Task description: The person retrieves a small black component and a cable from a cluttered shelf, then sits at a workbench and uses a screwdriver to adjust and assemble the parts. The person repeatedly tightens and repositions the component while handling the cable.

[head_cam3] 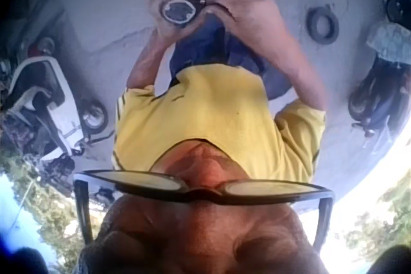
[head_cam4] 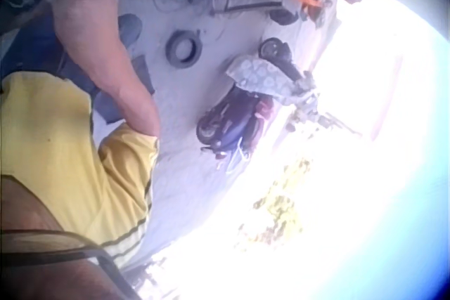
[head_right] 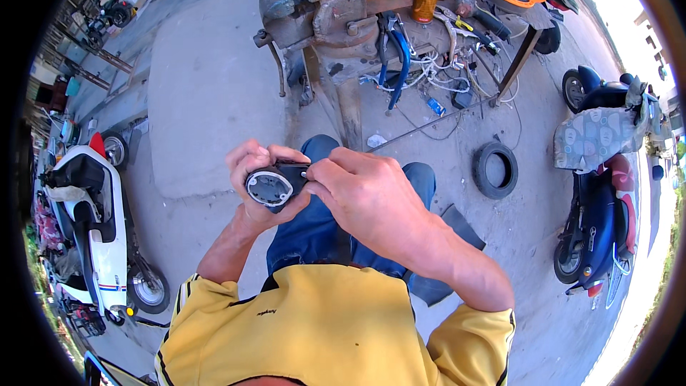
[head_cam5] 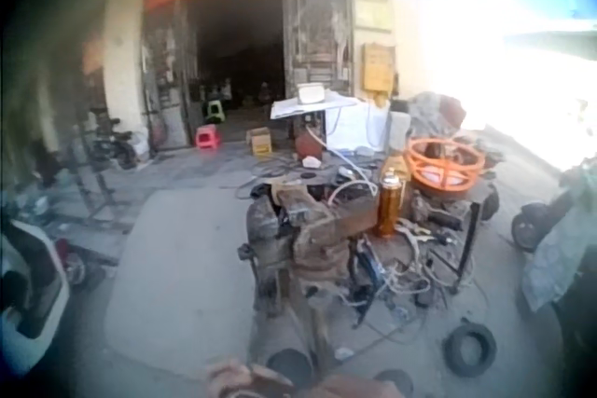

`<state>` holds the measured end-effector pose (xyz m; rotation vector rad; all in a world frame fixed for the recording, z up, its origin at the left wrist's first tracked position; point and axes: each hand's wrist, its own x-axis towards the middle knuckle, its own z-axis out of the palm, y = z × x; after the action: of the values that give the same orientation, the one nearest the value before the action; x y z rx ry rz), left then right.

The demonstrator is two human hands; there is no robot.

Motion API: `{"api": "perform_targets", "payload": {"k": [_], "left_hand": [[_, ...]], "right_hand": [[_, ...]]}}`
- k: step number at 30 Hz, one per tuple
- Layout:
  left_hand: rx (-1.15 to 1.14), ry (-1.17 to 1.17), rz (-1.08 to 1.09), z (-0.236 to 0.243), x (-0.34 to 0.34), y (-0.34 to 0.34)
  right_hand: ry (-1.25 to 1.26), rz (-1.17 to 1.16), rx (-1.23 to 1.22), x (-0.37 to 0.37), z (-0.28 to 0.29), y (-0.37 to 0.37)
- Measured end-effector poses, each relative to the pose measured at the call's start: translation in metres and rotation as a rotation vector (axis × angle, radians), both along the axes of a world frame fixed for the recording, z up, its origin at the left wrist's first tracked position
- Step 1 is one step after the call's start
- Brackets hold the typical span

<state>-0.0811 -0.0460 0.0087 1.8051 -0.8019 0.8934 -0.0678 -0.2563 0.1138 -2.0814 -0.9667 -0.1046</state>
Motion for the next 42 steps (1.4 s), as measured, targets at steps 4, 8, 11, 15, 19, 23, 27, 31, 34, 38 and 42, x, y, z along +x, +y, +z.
{"api": "perform_targets", "payload": {"k": [4,8,11,15,19,23,27,31,34,38,42], "left_hand": [[0.1,-0.081,0.051,0.008,-0.002,-0.004],[0.151,-0.131,0.078,0.005,0.003,-0.001],[0.152,-0.174,0.097,0.007,0.004,0.0],[0.179,-0.186,0.055,0.006,0.002,0.004],[0.202,-0.227,0.075,0.008,0.003,0.002],[0.192,-0.229,0.02,0.008,0.004,0.003],[0.263,-0.193,-0.036,0.014,0.005,0.005],[0.183,-0.195,-0.062,0.002,0.008,0.002],[0.239,-0.177,-0.077,0.002,0.006,0.006],[0.243,-0.182,-0.112,0.003,0.007,0.002],[0.286,-0.2,-0.129,0.012,0.003,-0.002]], "right_hand": [[-0.005,-0.009,-0.065,-0.005,-0.005,0.001],[-0.156,-0.08,-0.136,-0.013,-0.019,0.001],[-0.369,-0.094,-0.185,-0.016,-0.028,0.002],[-0.437,-0.061,-0.169,-0.017,-0.031,0.005],[-0.498,-0.051,-0.257,-0.016,-0.029,0.005],[-0.556,-0.091,-0.313,-0.015,-0.03,0.005],[-0.215,-0.151,-0.264,-0.018,-0.042,0.008],[0.006,-0.188,-0.23,-0.018,-0.055,0.009],[-0.291,-0.208,-0.198,-0.012,-0.047,-0.002],[-0.545,-0.086,-0.305,-0.015,-0.048,-0.005],[-0.473,-0.147,-0.225,-0.021,-0.052,-0.004]]}}
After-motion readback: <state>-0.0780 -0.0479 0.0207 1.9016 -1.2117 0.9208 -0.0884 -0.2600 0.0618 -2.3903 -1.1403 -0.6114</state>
